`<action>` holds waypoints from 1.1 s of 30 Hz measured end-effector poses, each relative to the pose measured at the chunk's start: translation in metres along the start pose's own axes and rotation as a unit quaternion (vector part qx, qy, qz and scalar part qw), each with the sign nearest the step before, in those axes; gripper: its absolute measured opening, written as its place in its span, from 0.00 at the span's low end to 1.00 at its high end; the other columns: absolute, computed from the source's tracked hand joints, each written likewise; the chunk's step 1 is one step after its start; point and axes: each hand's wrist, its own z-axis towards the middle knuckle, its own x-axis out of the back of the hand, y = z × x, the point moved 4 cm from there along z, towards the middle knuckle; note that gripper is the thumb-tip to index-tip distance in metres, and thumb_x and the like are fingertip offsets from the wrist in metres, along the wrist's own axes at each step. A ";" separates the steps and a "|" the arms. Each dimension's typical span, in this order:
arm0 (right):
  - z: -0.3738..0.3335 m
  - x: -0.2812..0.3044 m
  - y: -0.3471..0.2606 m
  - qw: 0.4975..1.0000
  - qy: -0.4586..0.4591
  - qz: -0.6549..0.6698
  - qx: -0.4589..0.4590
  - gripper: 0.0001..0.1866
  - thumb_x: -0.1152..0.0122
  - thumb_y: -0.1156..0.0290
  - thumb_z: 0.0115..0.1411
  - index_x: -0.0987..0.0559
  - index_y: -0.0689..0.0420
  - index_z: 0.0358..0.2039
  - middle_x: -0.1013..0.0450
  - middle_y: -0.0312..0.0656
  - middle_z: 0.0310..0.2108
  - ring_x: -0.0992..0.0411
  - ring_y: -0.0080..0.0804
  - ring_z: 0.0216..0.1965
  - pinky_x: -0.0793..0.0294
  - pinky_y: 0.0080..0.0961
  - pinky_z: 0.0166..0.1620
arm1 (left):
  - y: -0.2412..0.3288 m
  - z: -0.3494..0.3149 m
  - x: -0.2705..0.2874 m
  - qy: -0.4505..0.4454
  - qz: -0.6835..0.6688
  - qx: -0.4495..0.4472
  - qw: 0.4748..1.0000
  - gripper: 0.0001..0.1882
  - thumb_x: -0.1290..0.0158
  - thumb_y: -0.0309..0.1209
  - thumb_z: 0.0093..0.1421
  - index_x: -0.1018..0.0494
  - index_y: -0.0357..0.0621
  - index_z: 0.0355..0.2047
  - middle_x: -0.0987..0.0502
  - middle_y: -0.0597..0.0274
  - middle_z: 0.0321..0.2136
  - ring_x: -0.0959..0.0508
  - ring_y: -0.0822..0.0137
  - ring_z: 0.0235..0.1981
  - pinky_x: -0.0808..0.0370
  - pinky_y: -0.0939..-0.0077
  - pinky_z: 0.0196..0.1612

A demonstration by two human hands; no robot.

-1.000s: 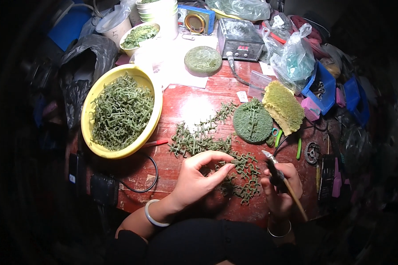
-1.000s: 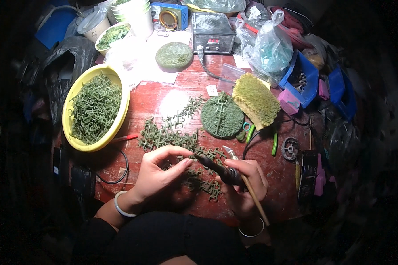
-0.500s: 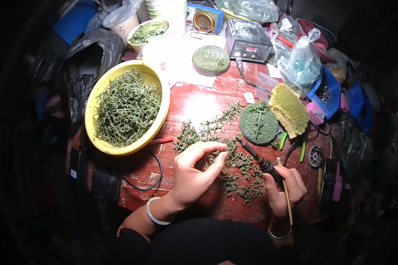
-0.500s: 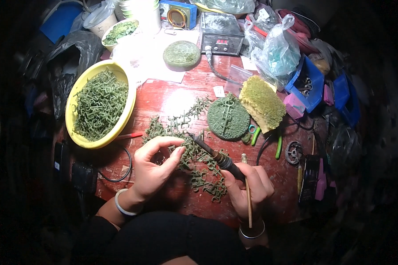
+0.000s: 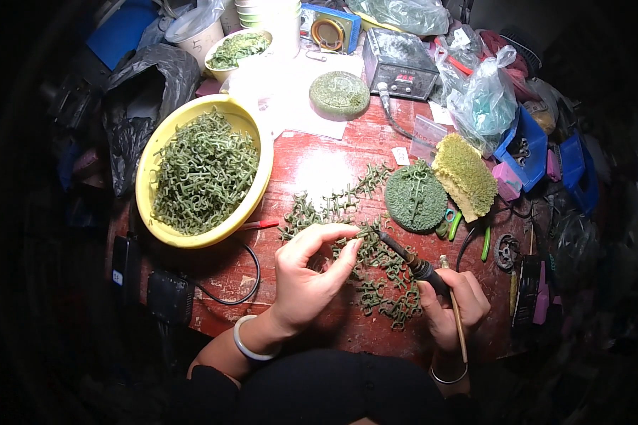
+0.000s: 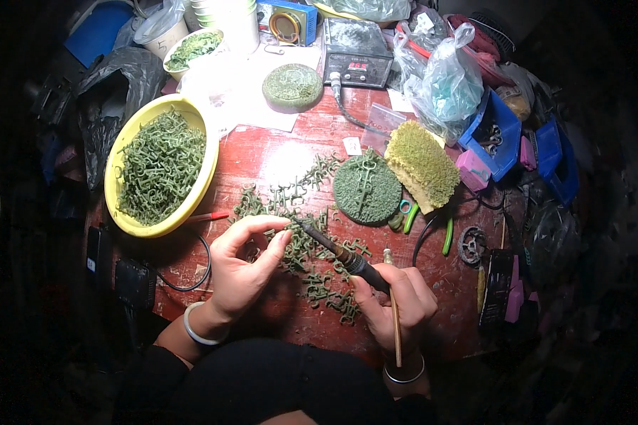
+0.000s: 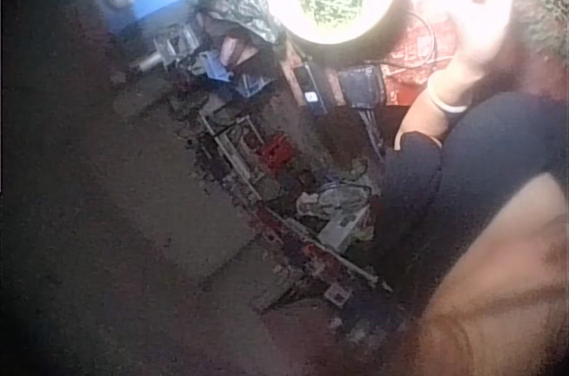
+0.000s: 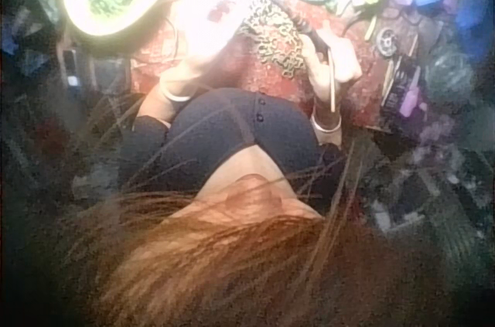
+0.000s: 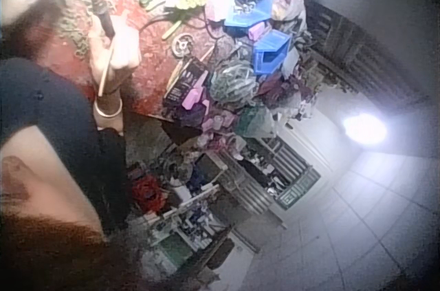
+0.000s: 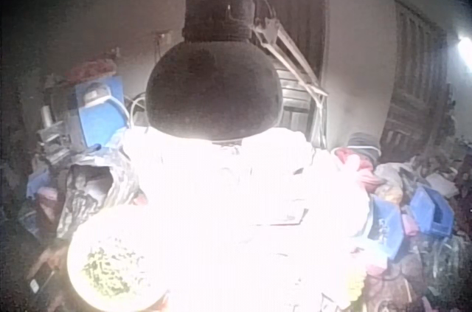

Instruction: The person uses a heated tool to attach pieces of green foliage to a circular moss base. They pick up individual pieces of greenery by hand and press them onto the surface of the base with the metal tip of the tool.

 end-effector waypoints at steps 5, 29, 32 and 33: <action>0.001 -0.001 0.000 1.000 -0.016 -0.006 -0.015 0.12 0.25 0.67 0.53 0.19 0.59 0.31 0.30 0.37 0.21 0.33 0.26 0.17 0.36 0.24 0.22 | -0.001 0.000 0.000 0.010 -0.012 0.036 0.999 0.09 0.38 0.20 0.56 0.20 0.39 0.38 0.19 0.64 0.31 0.27 0.79 0.24 0.30 0.84 0.27; -0.011 -0.023 0.015 0.976 -0.056 0.208 -0.045 0.15 0.27 0.83 0.50 0.22 0.62 0.37 0.22 0.37 0.30 0.27 0.17 0.31 0.28 0.16 0.35 | -0.020 -0.023 -0.036 -0.276 -0.355 0.318 0.835 0.10 0.43 0.25 0.65 0.23 0.36 0.45 0.19 0.63 0.38 0.21 0.75 0.41 0.24 0.80 0.47; -0.010 -0.022 0.013 0.974 -0.054 0.211 -0.055 0.14 0.28 0.84 0.51 0.22 0.62 0.37 0.22 0.37 0.30 0.27 0.17 0.31 0.28 0.17 0.35 | -0.018 -0.022 -0.036 -0.285 -0.358 0.324 0.828 0.09 0.43 0.25 0.65 0.23 0.36 0.45 0.19 0.64 0.38 0.21 0.76 0.41 0.24 0.80 0.47; -0.010 -0.022 0.012 0.973 -0.053 0.216 -0.062 0.14 0.28 0.84 0.51 0.23 0.62 0.37 0.23 0.37 0.30 0.27 0.17 0.31 0.28 0.17 0.35 | -0.018 -0.023 -0.036 -0.276 -0.349 0.330 0.832 0.10 0.43 0.24 0.64 0.23 0.35 0.46 0.19 0.61 0.38 0.20 0.73 0.40 0.23 0.78 0.47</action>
